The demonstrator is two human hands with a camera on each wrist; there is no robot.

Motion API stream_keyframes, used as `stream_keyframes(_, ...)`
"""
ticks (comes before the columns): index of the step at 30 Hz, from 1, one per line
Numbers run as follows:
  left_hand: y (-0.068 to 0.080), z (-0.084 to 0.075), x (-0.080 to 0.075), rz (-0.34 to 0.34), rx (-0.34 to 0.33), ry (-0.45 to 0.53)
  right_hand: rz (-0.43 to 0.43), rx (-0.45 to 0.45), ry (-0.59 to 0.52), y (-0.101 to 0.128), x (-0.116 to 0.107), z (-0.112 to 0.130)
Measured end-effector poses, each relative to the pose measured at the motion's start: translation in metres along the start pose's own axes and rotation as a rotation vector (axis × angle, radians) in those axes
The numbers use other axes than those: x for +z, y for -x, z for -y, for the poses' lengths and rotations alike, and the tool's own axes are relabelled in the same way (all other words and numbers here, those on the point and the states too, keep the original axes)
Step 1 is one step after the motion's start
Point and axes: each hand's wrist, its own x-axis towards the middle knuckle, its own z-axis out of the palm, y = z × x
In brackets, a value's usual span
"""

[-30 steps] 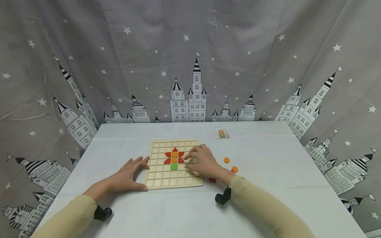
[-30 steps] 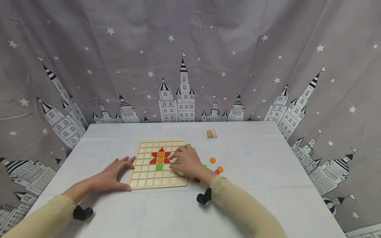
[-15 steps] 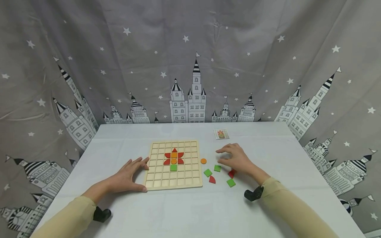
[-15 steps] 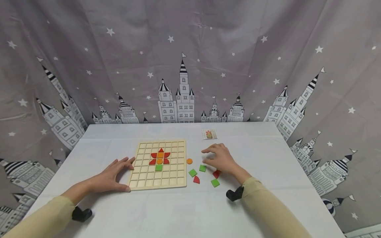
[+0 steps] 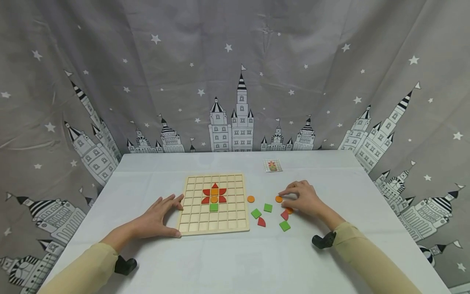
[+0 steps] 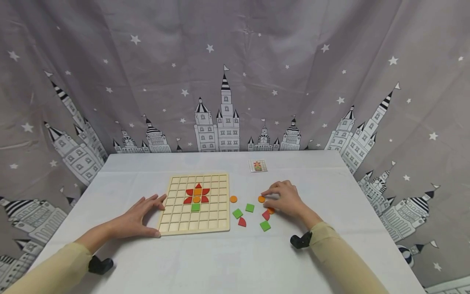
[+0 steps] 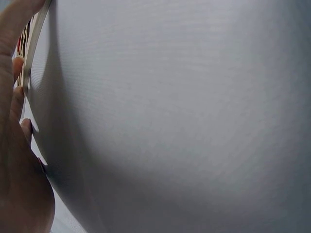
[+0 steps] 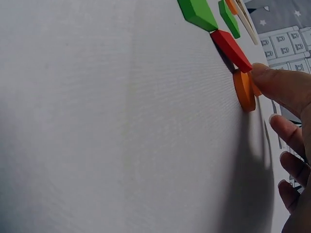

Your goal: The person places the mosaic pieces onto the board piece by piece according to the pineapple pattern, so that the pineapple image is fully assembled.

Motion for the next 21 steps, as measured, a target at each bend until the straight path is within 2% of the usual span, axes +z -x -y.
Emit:
stream_keyframes(7, 0.0005, -0.0004, 0.0004, -0.001, -0.003, -0.001, -0.011, 0.025, 0.005, -0.0038, 0.0039, -0.005)
stream_keyframes(14, 0.0012, -0.0014, -0.0007, -0.008, 0.0, -0.004, -0.016, -0.001, -0.011, -0.0058, 0.0053, -0.0055)
stream_keyframes(21, 0.0015, -0.0016, -0.0014, -0.009, 0.004, -0.002, -0.013, 0.01, -0.019, -0.0071, 0.0074, -0.0051)
